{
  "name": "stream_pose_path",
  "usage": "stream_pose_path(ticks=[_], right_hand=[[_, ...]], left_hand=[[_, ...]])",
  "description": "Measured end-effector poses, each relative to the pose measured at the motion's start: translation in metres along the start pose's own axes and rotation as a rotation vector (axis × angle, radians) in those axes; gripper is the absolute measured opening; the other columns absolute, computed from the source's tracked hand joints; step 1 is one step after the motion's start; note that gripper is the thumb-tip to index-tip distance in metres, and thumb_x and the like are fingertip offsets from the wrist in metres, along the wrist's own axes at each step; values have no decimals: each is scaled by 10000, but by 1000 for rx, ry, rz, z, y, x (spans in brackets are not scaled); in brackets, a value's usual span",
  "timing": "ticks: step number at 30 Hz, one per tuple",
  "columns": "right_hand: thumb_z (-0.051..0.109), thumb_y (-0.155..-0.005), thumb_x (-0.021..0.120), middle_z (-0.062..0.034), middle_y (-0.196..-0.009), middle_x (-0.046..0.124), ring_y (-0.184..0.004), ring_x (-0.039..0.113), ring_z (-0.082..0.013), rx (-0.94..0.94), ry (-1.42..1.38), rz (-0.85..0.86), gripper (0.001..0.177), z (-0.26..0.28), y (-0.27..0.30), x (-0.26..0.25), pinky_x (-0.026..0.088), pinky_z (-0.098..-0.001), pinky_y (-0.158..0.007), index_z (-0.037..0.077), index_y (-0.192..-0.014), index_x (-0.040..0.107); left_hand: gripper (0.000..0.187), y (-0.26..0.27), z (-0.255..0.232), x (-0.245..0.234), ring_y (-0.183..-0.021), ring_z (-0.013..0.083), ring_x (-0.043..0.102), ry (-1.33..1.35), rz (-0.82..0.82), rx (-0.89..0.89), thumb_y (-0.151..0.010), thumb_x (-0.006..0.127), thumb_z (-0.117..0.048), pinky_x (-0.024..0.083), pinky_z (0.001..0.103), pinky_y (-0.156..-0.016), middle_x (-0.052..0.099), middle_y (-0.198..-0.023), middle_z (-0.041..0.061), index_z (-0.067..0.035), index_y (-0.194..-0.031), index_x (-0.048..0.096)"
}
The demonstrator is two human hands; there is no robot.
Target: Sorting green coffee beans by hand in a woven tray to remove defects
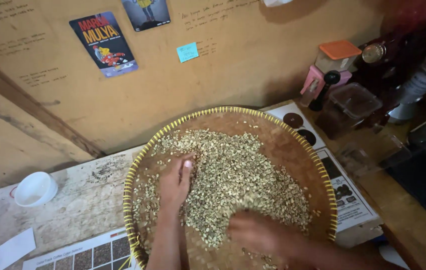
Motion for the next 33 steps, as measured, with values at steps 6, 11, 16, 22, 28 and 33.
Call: stream_pose_path(ticks=[6, 11, 16, 22, 28, 33], right_hand=[[221, -926, 673, 10, -1638, 295, -1449, 492, -228, 984, -899, 78, 504, -33, 31, 38, 544, -382, -1096, 199, -1425, 607], [333, -1119, 429, -179, -1324, 489, -1202, 429, -321, 89, -148, 257, 325, -12, 14, 150, 280, -455, -1038, 73, -1283, 533], [465, -1002, 284, -64, -1710, 153, -1596, 51, -301, -14, 470, 591, 702, -14, -51, 134, 58, -490, -1240, 122, -1610, 216], [-23, -858, 656, -309, -1543, 369, -1448, 285, -537, 292, 397, 335, 596, -35, -115, 88, 592, -616, -742, -24, -1426, 475], [289, -796, 622, -251, -1401, 604, -1350, 498, -444, -15, 619, 143, 485, 1, -142, 134, 275, -582, -1205, 23, -1184, 739], [-60, -934, 591, -133, -1700, 106, -1576, -182, -379, 677, -32, 388, 736, -4, -189, 71, -115, -524, -1288, 87, -1579, 270]], left_hand=[[470, 0, 9, -6, -471, 92, 436, 23, -78, 72, -1065, 315, -409, 360, 255, -399, 578, -676, -25, -148, -1248, 660], [451, -3, 16, -14, -500, 98, 427, 39, -89, -2, -1065, 319, -380, 362, 257, -449, 541, -700, -21, -154, -1249, 664], [436, 3, 29, -38, -484, 81, 416, 59, -259, 52, -1097, 319, -336, 391, 236, -431, 550, -651, -39, -97, -1220, 662], [595, 7, 34, -57, -1198, 331, 640, 187, -374, 39, -1064, 276, -497, 499, 466, -991, 687, -1256, 180, -72, -1189, 673], [553, 12, 39, -70, -994, 228, 683, 203, -441, 24, -1076, 279, -483, 481, 381, -852, 729, -1160, 60, -95, -1089, 673], [553, 14, 42, -76, -942, 216, 677, 249, -491, 23, -1080, 302, -464, 517, 360, -848, 719, -1086, 97, -58, -1192, 661]])
Point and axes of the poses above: each hand's wrist, its own y-axis away from the middle knuckle, its own x-axis out of the palm, z = x × y, the point moved 7 cm from there along -y, towards the middle knuckle
